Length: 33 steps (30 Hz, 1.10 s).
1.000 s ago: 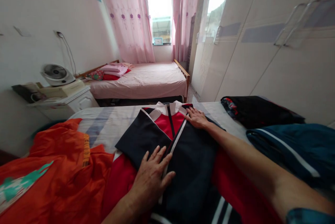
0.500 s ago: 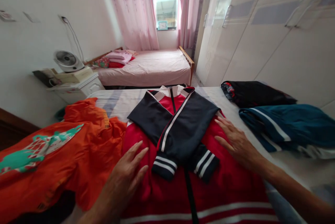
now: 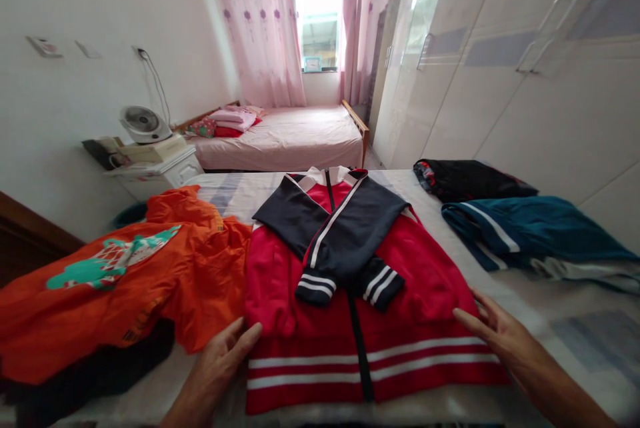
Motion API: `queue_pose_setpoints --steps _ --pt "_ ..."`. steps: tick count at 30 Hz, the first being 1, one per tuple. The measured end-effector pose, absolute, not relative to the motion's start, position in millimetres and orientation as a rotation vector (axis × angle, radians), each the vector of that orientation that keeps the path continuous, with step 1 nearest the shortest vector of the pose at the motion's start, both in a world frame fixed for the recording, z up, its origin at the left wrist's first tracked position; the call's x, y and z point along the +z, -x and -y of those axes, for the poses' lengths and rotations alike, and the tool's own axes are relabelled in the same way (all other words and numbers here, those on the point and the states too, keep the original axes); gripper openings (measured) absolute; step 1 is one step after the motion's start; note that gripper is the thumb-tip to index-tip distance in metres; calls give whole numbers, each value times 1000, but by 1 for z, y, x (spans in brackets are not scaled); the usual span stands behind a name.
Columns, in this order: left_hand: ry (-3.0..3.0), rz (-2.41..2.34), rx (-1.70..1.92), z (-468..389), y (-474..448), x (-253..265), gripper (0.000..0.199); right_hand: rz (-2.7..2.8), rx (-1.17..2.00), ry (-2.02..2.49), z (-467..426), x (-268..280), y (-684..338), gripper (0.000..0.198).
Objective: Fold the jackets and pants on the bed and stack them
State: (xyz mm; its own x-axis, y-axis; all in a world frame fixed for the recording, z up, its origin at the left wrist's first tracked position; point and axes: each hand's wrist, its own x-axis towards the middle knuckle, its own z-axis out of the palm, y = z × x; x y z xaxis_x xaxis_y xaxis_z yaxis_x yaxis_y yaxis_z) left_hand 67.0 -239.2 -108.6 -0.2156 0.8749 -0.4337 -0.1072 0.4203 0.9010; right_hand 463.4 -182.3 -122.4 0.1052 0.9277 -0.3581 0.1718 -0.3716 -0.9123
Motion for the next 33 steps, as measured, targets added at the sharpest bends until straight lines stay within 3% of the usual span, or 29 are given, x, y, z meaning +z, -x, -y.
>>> queue_pose_setpoints --steps 7,10,14,17,19,23,28,33 --pt "-690 -1413 1246 232 -66 -41 59 1171 1238 1494 196 -71 -436 81" --pt "-812 -1544 1134 246 -54 -54 59 1344 976 1621 205 -85 -447 81" --pt "-1193 -1922 889 262 -34 -88 43 1637 589 1903 213 -121 -477 70" --pt "-1481 -2170 842 256 -28 -84 42 1715 414 1909 209 -116 -483 61" --pt "-1694 -2082 843 242 -36 -68 42 1802 333 1802 200 -98 -471 55" --pt "-2162 -1637 746 196 -78 -39 31 2152 305 1481 172 -67 -426 44" --pt "-2513 -1352 566 128 -128 -40 36 2349 421 1306 117 -49 -386 41" --pt "-2554 -1584 478 39 -118 -44 33 2308 400 1300 20 -35 -376 44"
